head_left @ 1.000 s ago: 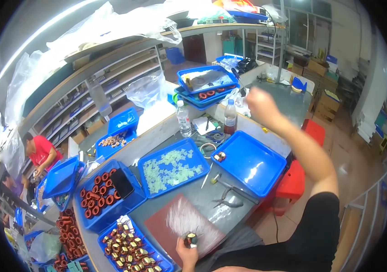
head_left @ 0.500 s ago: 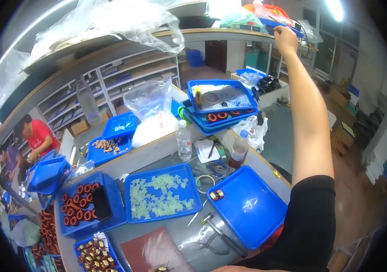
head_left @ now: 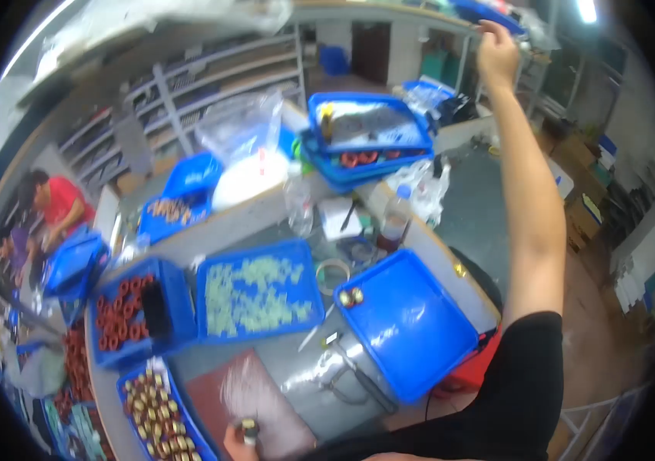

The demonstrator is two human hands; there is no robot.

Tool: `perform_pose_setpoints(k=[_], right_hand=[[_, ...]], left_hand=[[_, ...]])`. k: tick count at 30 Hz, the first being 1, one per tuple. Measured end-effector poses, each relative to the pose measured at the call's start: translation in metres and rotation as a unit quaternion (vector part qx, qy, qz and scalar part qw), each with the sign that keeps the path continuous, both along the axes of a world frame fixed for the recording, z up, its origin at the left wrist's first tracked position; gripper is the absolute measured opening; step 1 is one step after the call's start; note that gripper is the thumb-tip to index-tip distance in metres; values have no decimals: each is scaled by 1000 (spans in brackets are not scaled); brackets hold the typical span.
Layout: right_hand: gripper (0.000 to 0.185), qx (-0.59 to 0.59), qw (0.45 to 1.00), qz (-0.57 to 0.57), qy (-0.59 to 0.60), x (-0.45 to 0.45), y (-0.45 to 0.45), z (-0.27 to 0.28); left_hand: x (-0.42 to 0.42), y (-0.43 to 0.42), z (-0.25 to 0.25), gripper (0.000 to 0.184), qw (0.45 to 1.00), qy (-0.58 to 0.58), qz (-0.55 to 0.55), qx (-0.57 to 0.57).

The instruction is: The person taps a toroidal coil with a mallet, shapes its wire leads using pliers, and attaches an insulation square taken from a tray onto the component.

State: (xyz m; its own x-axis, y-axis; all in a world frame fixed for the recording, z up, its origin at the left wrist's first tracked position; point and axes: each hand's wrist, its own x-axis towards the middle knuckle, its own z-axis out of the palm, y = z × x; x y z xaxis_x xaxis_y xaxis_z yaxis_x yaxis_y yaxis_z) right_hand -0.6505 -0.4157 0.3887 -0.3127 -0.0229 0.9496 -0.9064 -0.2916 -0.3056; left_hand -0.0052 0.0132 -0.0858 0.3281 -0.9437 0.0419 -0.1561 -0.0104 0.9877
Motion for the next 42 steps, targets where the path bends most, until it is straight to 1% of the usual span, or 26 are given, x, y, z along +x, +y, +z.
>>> perform_pose_setpoints(k=[1, 3, 4, 5, 7, 8, 9, 10, 13, 14, 16, 20, 21, 22, 24, 25, 27, 28, 30, 31, 34, 36, 37, 39, 40, 42], right_hand=[[26, -8, 998, 9, 56, -13, 3, -13], [27, 39, 992, 101, 62, 45, 60, -47], [28, 63, 980, 184, 51, 76, 86, -68], [27, 87, 962, 254, 49, 112, 112, -95], [24, 220, 922, 289, 130, 166, 170, -148], [19, 306, 902, 281, 121, 195, 200, -181], [17, 344, 867, 330, 147, 224, 229, -210], [21, 341, 826, 365, 261, 239, 245, -238], [20, 563, 691, 358, 278, 284, 326, -303], [23, 552, 708, 337, 284, 297, 342, -319], [25, 578, 708, 251, 318, 314, 363, -345], [27, 626, 693, 158, 321, 324, 371, -397], [22, 606, 718, 167, 300, 328, 372, -389], [22, 605, 719, 162, 302, 331, 372, -381], [16, 654, 704, 253, 116, 335, 374, -361], [14, 666, 679, 309, 2, 334, 374, -356], [18, 669, 597, 382, -224, 330, 372, -357], [20, 668, 567, 399, -270, 333, 370, -348], [17, 669, 579, 397, -245, 326, 362, -368], [14, 594, 675, 423, -113, 330, 356, -374], [16, 581, 664, 434, -184, 340, 345, -385], [17, 594, 589, 487, -252, 342, 334, -401], [14, 590, 588, 485, -267, 348, 334, -399], [14, 578, 688, 407, -167, 362, 332, -408], [23, 583, 720, 361, -102, 366, 333, -404], [27, 587, 720, 355, -100, 372, 333, -397]], left_hand=[[-17, -3, 21, 23, 998, 33, 31, 49], [-19, -3, 38, 26, 997, 16, 6, 69], [-21, -4, 39, 24, 998, 11, -6, 62], [-22, -2, 32, 23, 996, 55, 9, 63], [-21, -2, 35, 26, 997, 63, 5, 52], [-23, -4, 37, 26, 996, 79, 2, 48], [-21, -3, 38, 26, 994, 97, 2, 42], [-20, -3, 37, 27, 993, 117, -2, 34], [-20, -6, 34, 30, 990, 138, -8, 5], [-22, -8, 35, 31, 989, 150, -4, -14], [-24, -8, 41, 32, 991, 133, -8, -13], [-26, -4, 59, 27, 972, 229, -16, -57], [-24, 1, 63, 25, 963, 261, -23, -64], [-20, 8, 68, 21, 970, 238, -29, -50], [-12, 20, 71, 21, 963, 265, -47, -26], [-10, 23, 70, 21, 956, 287, -64, 0], [-8, 29, 70, 19, 928, 362, -88, -4], [-8, 31, 69, 19, 917, 386, -99, -5], [-9, 33, 70, 20, 902, 416, -110, 5], [-9, 33, 70, 21, 900, 422, -111, 9], [-6, 35, 85, 31, 901, 413, -130, 36], [-4, 35, 87, 31, 902, 413, -117, 48], [-4, 34, 87, 31, 907, 400, -122, 56], [-6, 32, 85, 31, 910, 390, -124, 69], [-7, 30, 83, 32, 919, 369, -124, 56], [-8, 26, 79, 33, 928, 349, -121, 44]])
